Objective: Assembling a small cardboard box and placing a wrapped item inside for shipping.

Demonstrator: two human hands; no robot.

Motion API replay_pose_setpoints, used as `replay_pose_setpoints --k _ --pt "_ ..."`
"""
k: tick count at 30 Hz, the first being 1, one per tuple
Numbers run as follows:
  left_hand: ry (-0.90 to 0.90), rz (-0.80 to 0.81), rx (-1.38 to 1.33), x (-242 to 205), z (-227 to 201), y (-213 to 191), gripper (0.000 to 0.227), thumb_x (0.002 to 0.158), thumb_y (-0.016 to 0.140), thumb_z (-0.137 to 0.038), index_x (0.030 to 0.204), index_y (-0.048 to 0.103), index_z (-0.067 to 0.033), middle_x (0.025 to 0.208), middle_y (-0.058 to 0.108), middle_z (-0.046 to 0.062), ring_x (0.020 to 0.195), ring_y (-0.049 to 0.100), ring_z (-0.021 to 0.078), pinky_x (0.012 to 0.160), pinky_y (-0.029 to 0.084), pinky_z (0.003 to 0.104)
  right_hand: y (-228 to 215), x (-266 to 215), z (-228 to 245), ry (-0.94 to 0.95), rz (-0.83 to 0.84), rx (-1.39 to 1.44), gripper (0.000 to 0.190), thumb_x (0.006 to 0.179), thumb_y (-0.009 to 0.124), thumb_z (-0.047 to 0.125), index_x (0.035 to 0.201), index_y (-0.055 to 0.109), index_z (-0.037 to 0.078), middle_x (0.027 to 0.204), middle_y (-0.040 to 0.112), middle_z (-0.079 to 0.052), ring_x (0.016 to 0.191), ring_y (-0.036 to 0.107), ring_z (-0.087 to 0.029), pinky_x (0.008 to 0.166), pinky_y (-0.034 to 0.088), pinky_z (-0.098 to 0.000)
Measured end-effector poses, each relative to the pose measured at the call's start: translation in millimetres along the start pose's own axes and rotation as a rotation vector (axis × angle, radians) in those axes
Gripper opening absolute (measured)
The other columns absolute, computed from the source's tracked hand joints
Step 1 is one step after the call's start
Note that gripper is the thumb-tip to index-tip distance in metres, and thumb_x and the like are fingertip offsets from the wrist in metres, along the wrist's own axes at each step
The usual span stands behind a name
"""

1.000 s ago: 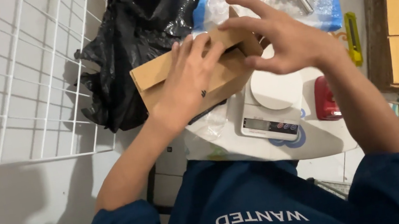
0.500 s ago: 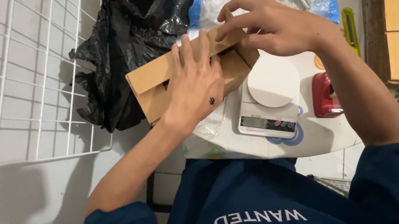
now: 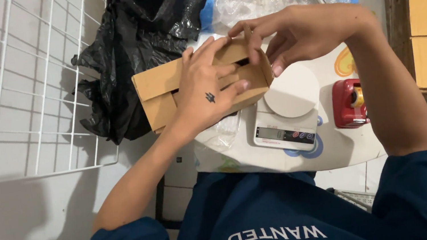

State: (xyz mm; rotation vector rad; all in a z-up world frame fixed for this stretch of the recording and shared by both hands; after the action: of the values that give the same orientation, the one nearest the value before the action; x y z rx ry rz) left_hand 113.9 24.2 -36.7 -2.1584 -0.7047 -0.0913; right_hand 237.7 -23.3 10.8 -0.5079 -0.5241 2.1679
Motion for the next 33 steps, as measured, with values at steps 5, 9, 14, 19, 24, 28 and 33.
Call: replay_pose_setpoints --k 5,9,14,19,24,28,33 --pt "-0.066 0.002 -0.251 -3 3 -13 0.019 0.086 0.08 -0.029 0.093 0.083 -0.0125 0.135 0.067 0.005 0.143 0.046 0.039 0.116 0.021 0.058 1 0 -11 -0.075 -0.119 -0.013 0.014 0.089 0.07 0.014 0.098 0.064 0.005 0.142 0.049 -0.019 0.132 0.06 -0.034 0.087 0.071 -0.0416" --pt "-0.042 -0.01 -0.319 -4 3 -17 0.016 0.087 0.081 -0.027 0.094 0.082 -0.013 0.119 0.067 -0.003 0.144 0.047 0.0392 0.119 0.02 0.056 1 -1 -7 -0.142 -0.181 -0.059 0.011 0.094 0.066 0.013 0.095 0.06 0.005 0.13 0.052 -0.019 0.137 0.055 -0.037 0.087 0.07 -0.0392" --pt "-0.005 -0.017 -0.39 -4 1 -20 0.007 0.085 0.085 -0.014 0.09 0.081 -0.014 0.113 0.064 -0.002 0.145 0.045 0.0352 0.122 0.016 0.053 0 -7 -14 -0.174 -0.23 -0.186 0.024 0.1 0.058 0.034 0.096 0.052 0.011 0.113 0.056 -0.012 0.151 0.05 -0.042 0.081 0.054 -0.0415" --pt "0.024 0.004 -0.473 -7 -3 -21 0.003 0.088 0.083 -0.014 0.091 0.081 -0.0133 0.109 0.055 -0.002 0.146 0.047 0.0319 0.125 0.006 0.053 5 -8 -27 -0.011 -0.234 -0.218 0.03 0.104 0.053 0.031 0.086 0.048 0.008 0.108 0.056 -0.011 0.157 0.045 -0.036 0.083 0.051 -0.0439" --pt "0.063 0.005 -0.46 -9 -6 -20 0.008 0.089 0.082 -0.016 0.091 0.08 -0.0097 0.109 0.049 -0.003 0.123 0.053 0.0161 0.123 0.004 0.054 6 -2 -17 0.005 -0.257 -0.231 0.021 0.103 0.056 0.019 0.087 0.051 0.007 0.115 0.061 -0.014 0.153 0.046 -0.036 0.098 0.05 -0.0463" --pt "0.073 -0.027 -0.413 -12 -8 -20 0.012 0.086 0.085 -0.019 0.093 0.082 -0.0095 0.108 0.048 -0.003 0.111 0.055 0.014 0.121 0.011 0.051 0 8 -13 0.306 -0.321 -0.257 0.051 0.083 0.08 0.009 0.122 0.047 0.011 0.116 0.067 -0.01 0.085 0.081 -0.026 0.065 0.059 -0.0419" --pt "0.041 -0.062 -0.381 -15 -6 -20 0.019 0.084 0.087 -0.021 0.096 0.079 -0.0105 0.116 0.049 0.003 0.111 0.05 0.0231 0.115 0.026 0.051 -13 17 -28 0.113 -0.524 -0.38 0.062 0.069 0.098 0.021 0.119 0.066 0.006 0.106 0.077 -0.01 0.073 0.076 -0.021 0.062 0.053 -0.031"
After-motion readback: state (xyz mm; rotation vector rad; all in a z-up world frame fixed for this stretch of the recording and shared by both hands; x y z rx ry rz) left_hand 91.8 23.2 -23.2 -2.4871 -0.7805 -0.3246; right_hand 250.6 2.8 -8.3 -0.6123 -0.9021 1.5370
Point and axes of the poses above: each hand's wrist, its own x-axis towards the middle knuckle, its own y-axis out of the palm, z = x × y, the point moved 8 cm from there along x, towards the middle knuckle
